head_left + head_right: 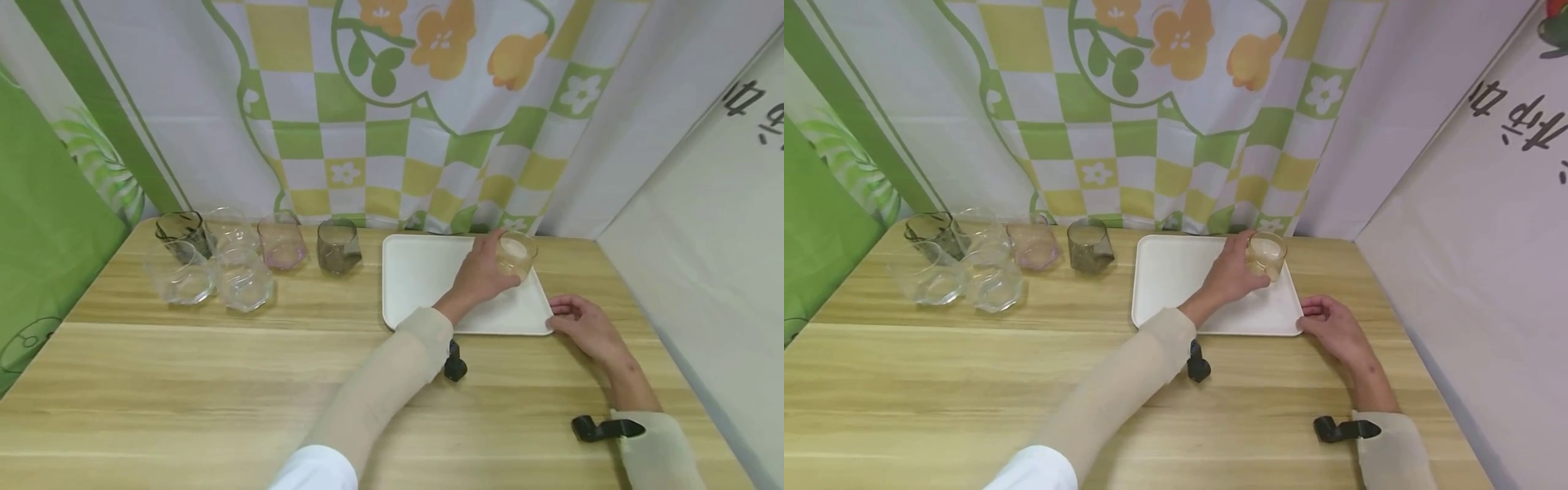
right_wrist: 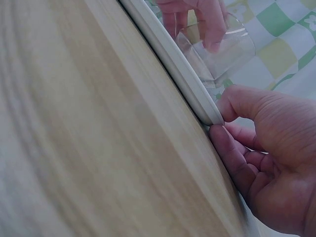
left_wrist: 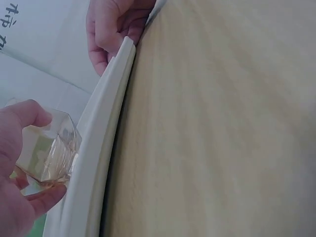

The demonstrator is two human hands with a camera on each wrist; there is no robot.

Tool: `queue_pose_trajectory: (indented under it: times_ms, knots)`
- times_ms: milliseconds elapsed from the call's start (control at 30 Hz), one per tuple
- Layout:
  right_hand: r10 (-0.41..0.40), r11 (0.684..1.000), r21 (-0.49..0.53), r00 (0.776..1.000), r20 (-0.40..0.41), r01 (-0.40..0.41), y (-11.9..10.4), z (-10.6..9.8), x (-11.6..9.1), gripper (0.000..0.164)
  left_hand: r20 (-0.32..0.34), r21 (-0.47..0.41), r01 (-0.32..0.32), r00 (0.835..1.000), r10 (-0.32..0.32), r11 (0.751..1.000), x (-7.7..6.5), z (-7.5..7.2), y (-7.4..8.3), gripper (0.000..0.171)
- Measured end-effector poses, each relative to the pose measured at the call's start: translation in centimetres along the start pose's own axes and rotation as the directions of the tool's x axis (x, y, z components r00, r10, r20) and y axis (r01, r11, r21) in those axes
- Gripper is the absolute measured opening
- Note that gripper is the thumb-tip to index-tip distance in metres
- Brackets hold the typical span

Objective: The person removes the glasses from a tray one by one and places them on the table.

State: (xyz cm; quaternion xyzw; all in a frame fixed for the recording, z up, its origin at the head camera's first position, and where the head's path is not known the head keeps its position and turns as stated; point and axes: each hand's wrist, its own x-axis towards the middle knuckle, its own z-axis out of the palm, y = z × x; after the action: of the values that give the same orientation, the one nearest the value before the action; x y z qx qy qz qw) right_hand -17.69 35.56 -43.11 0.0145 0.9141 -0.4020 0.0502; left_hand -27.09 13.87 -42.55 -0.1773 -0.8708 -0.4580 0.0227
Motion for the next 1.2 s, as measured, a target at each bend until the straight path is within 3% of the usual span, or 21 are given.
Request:
queue_pose_trajectory:
  times_ms: [200, 400, 633, 933, 1200]
  knots:
    - [0.016, 1.000, 0.010, 1.000, 0.001, -0.016, 0.1, 0.0, 0.0, 0.051, 0.002, 0.079, -0.047, 0.999, 0.047, 0.996, -0.6, -0.8, -0.2, 0.094]
    - [0.002, 1.000, 0.010, 1.000, 0.003, -0.002, 0.2, -0.1, 0.0, 0.051, 0.001, 0.117, -0.086, 0.996, 0.086, 0.989, -1.3, -2.7, 0.0, 0.093]
    - [0.000, 1.000, -0.009, 1.000, -0.004, 0.000, -0.2, -0.1, -0.1, 0.050, -0.021, 0.065, -0.053, 0.998, 0.054, 0.997, -2.4, -4.8, -0.9, 0.093]
    - [-0.010, 1.000, 0.006, 1.000, -0.003, 0.010, -0.2, -0.1, -0.4, 0.049, 0.035, -0.052, -0.035, 0.999, 0.037, 0.998, -4.5, -8.5, -2.5, 0.092]
    - [-0.017, 1.000, 0.003, 1.000, -0.008, 0.017, -0.2, 0.0, -0.3, 0.048, 0.032, -0.072, -0.039, 0.999, 0.041, 0.997, -6.3, -11.3, -3.5, 0.094]
